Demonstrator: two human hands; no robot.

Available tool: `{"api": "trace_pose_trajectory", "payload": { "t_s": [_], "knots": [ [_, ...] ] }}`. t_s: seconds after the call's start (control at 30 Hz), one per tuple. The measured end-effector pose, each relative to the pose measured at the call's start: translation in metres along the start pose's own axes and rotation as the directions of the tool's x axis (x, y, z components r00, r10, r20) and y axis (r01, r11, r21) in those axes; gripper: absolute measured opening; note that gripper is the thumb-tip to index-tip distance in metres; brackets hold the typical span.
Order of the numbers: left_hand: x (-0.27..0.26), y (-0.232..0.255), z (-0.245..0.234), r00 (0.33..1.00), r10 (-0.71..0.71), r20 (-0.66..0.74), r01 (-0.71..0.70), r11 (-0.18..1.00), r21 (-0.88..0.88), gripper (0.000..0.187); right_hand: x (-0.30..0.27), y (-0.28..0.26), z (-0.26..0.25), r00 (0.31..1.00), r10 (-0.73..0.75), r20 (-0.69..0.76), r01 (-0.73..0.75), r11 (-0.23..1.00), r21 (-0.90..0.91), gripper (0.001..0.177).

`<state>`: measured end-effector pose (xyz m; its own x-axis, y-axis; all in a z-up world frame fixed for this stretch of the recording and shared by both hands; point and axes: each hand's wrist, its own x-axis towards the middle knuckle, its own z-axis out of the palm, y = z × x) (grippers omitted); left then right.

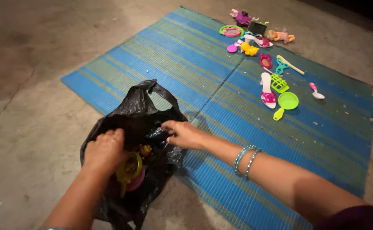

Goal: The person gathers scattered plastic toys from a blue and green striped mat and places them into a black plastic bag. Items handled include a red toy, small figurines, a yellow lid, a pink plate, a green basket, a pink mirror, a wooden spoon, a yellow duck, a pink brush, a white shoe, and a doll.

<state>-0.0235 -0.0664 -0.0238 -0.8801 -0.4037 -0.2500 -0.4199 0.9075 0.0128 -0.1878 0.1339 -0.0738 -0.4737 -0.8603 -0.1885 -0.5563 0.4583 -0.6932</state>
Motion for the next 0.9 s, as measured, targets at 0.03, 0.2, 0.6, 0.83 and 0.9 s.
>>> {"api": "trace_pose_trajectory", "payload": {
  "t_s": [0.03, 0.2, 0.6, 0.83, 0.9],
  "knots": [
    [0.005, 0.008, -0.001, 1.000, 0.008, 0.006, -0.008, 1.000, -0.030, 0.046, -0.002, -0.007, 0.002, 1.000, -0.021, 0.004, 0.021, 1.000, -0.001, 0.056],
    [0.024, 0.058, -0.010, 0.984, 0.083, -0.157, -0.113, 0.975, -0.189, 0.017, -0.013, -0.033, -0.004, 0.996, -0.017, 0.084, 0.025, 0.995, -0.093, 0.040],
    [0.039, 0.152, -0.049, 0.965, 0.016, -0.263, -0.184, 0.758, -0.625, 0.030, -0.055, 0.007, -0.062, 0.989, 0.138, 0.047, -0.112, 0.926, -0.362, 0.023],
    [0.043, 0.166, -0.035, 0.983, 0.043, -0.181, -0.152, 0.749, -0.645, 0.033, -0.065, 0.059, -0.088, 0.998, 0.047, -0.033, -0.054, 0.957, -0.286, 0.033],
    [0.046, 0.163, -0.031, 0.973, 0.126, -0.195, -0.221, 0.762, -0.608, 0.035, -0.069, 0.087, -0.091, 0.999, 0.033, -0.031, -0.040, 0.957, -0.287, 0.034]
  ]
}}
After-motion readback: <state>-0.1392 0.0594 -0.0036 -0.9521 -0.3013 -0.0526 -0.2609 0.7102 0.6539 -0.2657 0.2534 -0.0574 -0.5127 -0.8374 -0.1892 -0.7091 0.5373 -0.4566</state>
